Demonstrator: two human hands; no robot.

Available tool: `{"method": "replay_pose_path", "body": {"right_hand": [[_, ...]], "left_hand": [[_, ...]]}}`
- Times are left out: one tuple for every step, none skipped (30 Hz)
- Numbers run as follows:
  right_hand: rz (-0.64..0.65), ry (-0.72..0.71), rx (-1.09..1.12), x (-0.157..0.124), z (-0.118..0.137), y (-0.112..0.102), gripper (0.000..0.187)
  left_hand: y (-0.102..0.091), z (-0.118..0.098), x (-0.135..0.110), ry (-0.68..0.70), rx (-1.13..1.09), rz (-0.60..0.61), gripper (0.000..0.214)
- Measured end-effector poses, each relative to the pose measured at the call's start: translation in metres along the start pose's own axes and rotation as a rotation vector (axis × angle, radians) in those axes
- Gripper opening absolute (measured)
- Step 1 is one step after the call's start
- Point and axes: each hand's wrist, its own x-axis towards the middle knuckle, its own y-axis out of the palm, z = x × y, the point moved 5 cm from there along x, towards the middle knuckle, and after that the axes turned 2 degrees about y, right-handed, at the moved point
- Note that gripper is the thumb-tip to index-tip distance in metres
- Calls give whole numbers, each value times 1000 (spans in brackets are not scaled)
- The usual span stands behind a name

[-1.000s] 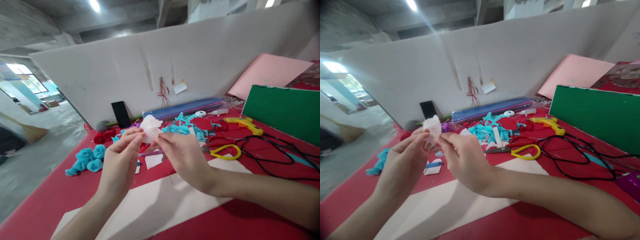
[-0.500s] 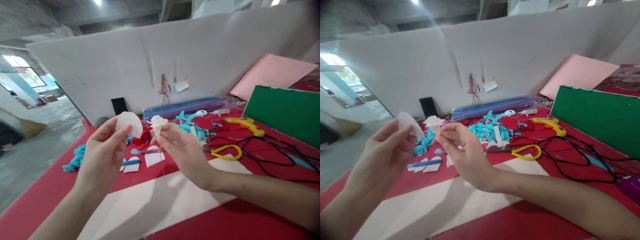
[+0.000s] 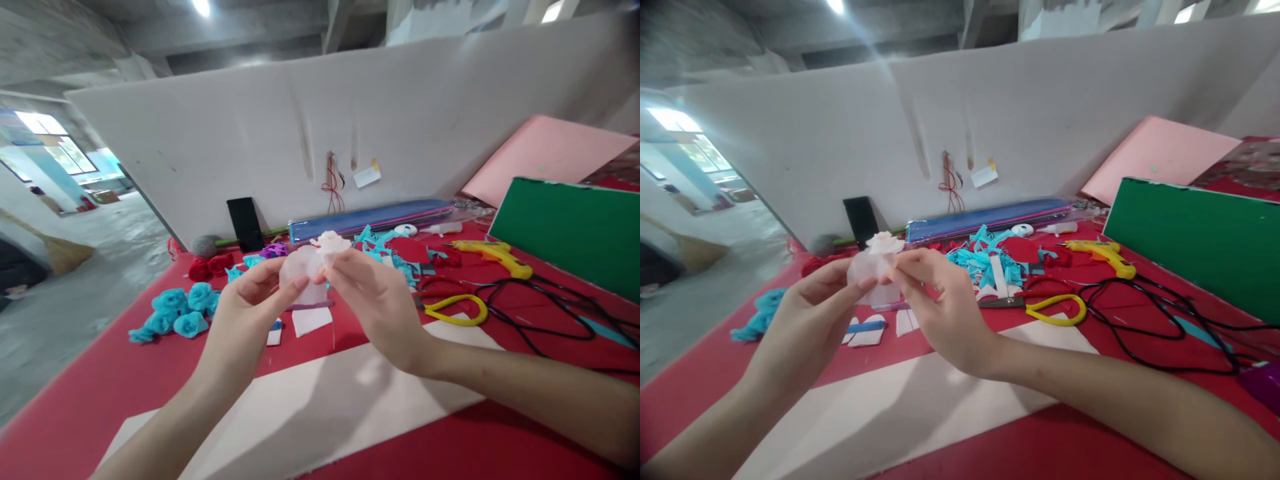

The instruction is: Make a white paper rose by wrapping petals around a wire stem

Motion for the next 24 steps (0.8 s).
{"method": "replay_pose_path", "body": {"right_hand": [[-10,-55,-43,0,2,-1,16],[-24,-117,-86,-1,4,-1,16],[-40,-189,-122,-2,6,-2,17],[-54,-259,-149,-4,7,-2,16],[-64,-331,-167,-6,9,-1,16],[-64,-400,-182,-8,11,-1,17],[-57,-456,-190,-11,13,0,19],[-49,-502,-192,-13,15,1,20],[-38,-530,-192,-14,16,1,20],[-28,-541,-195,-15,17,1,20],[-22,-541,-201,-16,19,1,19],[-20,-542,-212,-16,21,1,18],[-15,-545,-222,-15,23,1,18],[-13,-549,-234,-15,25,1,19],[-8,-555,-245,-14,26,0,20],[-3,-563,-255,-14,28,0,21],[0,-569,-262,-13,29,0,22],[-2,-576,-270,-13,30,0,23],[-6,-583,-274,-12,31,0,24],[-14,-590,-270,-12,31,-1,25],[-19,-600,-257,-12,31,-2,26],[-22,-601,-245,-12,31,-2,27],[-15,-598,-232,-12,30,-2,28],[-8,-589,-225,-12,30,-2,30]], "left_hand": [[-2,-3,0,20,29,-15,17],[-6,-5,0,50,51,-46,15],[-9,-8,-1,84,68,-85,12],[-13,-11,-2,121,78,-128,10],[-15,-13,-4,151,86,-169,8],[-17,-15,-6,173,91,-199,8],[-17,-16,-8,188,94,-216,9],[-16,-16,-11,196,97,-218,10],[-15,-16,-14,204,99,-209,10],[-12,-16,-16,210,97,-188,8],[-9,-16,-19,214,88,-154,6],[-6,-15,-21,215,76,-110,5],[-2,-14,-23,216,67,-63,7],[0,-14,-24,219,61,-17,11],[2,-13,-25,225,59,23,15],[4,-13,-26,236,64,56,16],[4,-14,-26,254,75,78,16],[5,-14,-26,272,84,93,16],[5,-16,-27,291,88,106,15],[5,-17,-27,306,91,119,15],[6,-18,-28,318,93,130,16],[6,-20,-30,328,95,140,19],[7,-21,-31,335,95,148,22],[8,-22,-32,342,96,154,26]]}}
